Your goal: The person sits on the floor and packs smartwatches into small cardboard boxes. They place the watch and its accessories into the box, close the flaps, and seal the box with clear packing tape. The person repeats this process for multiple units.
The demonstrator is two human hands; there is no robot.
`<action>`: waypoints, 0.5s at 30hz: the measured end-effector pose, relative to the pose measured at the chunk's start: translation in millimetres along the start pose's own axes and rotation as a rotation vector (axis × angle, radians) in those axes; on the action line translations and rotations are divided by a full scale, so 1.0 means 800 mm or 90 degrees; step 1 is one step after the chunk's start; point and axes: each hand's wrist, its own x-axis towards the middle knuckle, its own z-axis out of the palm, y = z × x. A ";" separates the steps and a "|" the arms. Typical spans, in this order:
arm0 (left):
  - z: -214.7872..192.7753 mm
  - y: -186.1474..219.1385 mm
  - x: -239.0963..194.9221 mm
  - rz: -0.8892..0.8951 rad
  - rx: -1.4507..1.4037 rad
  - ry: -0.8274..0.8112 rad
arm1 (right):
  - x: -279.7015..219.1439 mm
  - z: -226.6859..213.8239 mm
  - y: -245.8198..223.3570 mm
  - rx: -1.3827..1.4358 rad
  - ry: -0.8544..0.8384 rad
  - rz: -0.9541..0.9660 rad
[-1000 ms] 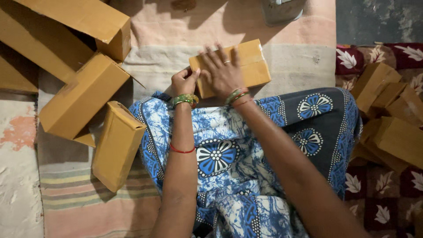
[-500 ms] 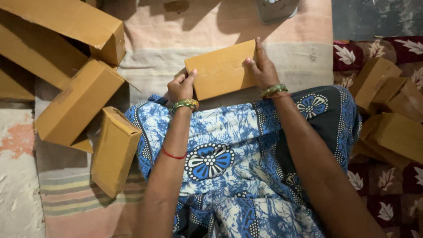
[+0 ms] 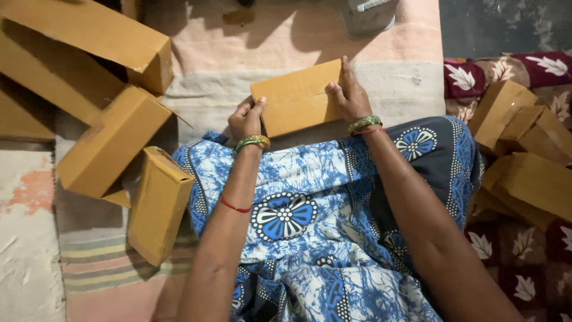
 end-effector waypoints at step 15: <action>-0.013 0.039 0.005 0.298 -0.246 -0.309 | 0.005 -0.082 -0.063 0.910 0.110 0.169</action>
